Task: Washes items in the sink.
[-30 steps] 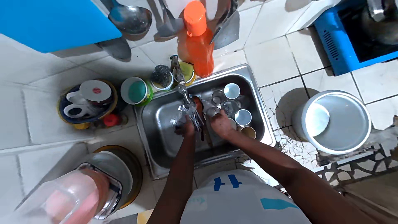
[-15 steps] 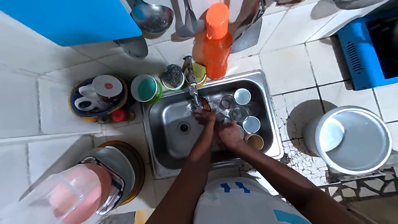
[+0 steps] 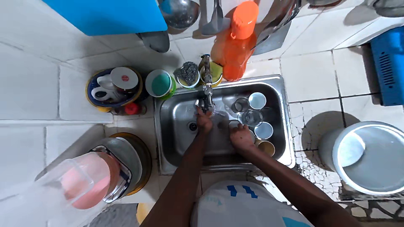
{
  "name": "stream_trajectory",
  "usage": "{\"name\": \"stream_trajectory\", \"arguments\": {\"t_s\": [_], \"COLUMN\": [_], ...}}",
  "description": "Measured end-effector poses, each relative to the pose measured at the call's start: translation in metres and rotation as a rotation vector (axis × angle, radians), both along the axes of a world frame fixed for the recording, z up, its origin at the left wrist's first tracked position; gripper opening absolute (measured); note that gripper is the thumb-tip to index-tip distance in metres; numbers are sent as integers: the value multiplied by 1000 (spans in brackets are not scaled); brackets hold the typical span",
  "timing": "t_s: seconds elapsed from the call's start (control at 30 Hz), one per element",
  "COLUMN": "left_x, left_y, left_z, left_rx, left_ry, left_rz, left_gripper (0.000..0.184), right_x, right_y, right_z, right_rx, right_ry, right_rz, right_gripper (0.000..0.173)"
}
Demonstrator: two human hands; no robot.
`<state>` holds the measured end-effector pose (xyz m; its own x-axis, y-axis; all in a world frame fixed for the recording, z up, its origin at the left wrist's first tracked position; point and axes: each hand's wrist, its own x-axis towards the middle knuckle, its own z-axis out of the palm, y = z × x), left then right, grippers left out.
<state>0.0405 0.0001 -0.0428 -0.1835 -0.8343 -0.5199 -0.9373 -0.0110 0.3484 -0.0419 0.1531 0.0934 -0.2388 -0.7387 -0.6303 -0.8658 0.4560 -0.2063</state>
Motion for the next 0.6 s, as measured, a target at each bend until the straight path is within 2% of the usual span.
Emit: {"name": "stream_trajectory", "arguments": {"t_s": [0.1, 0.17, 0.27, 0.37, 0.43, 0.5, 0.6], "left_x": [37, 63, 88, 100, 97, 87, 68], "left_y": [-14, -22, -37, -46, -47, -38, -15], "left_z": [7, 11, 16, 7, 4, 6, 6], "left_rx": [-46, -113, -135, -176, -172, -288, -536], "left_ry": [-56, -19, 31, 102, 7, -67, -6], "left_rz": [-19, 31, 118, 187, 243, 205, -32], "left_gripper": [100, 92, 89, 101, 115, 120, 105], "right_x": [-3, -2, -2, -1, 1, 2, 1], "right_y": [3, 6, 8, 8, 8, 10, 12], "right_z": [-3, -8, -13, -11, -12, -16, -18], "right_rx": [36, 17, -11, -25, -41, -93, -148], "right_ry": [-32, -46, -71, -103, -101, -93, -107], "right_rz": [8, 8, -10, -24, -15, -14, -11], "right_gripper": [32, 33, 33, 32, 33, 33, 32]}}
